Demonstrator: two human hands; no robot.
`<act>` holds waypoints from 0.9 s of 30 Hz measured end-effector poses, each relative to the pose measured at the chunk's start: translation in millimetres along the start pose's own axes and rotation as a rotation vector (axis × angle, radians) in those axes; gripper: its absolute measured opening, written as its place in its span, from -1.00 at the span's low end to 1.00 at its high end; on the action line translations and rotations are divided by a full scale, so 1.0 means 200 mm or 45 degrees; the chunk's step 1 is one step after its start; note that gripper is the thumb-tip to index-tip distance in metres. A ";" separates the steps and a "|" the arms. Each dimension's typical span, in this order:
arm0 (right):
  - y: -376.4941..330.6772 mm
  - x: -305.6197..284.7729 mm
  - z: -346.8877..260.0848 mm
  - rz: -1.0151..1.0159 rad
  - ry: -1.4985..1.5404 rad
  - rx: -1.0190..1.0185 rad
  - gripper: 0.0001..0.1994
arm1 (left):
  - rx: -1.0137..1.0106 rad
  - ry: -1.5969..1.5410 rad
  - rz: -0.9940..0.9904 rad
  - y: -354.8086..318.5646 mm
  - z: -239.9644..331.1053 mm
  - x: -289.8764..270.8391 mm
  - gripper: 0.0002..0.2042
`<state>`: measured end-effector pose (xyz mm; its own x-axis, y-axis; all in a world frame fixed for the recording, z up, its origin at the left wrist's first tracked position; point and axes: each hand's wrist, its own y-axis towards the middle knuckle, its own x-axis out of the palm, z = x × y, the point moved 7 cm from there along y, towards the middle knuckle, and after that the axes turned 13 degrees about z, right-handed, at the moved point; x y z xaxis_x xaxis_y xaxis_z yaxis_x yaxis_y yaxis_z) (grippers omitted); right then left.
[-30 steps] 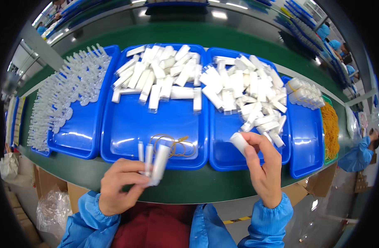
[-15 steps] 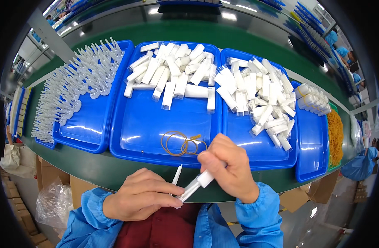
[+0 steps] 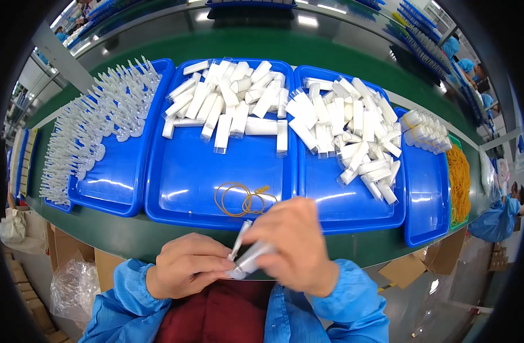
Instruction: Assembling small white plastic components by bundling them with rubber bands.
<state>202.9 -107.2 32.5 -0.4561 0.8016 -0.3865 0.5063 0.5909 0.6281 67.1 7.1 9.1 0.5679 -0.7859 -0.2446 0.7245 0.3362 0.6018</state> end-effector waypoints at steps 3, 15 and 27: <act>0.04 -0.24 0.16 0.068 -0.617 -0.028 -0.75 | 0.028 0.130 0.093 0.01 0.00 -0.07 -0.64; 0.04 -0.24 0.36 0.200 -0.113 0.405 -0.67 | 0.111 0.243 0.016 0.04 0.04 -0.01 -0.67; -0.03 0.05 0.23 0.189 0.668 1.046 -0.58 | 0.101 0.278 -0.029 0.04 0.10 0.01 -0.68</act>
<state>229.0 -98.2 -6.2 -0.5128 0.8483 0.1320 0.8452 0.5258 -0.0956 66.3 -1.8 28.1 0.6291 -0.6589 -0.4124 0.7100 0.2711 0.6499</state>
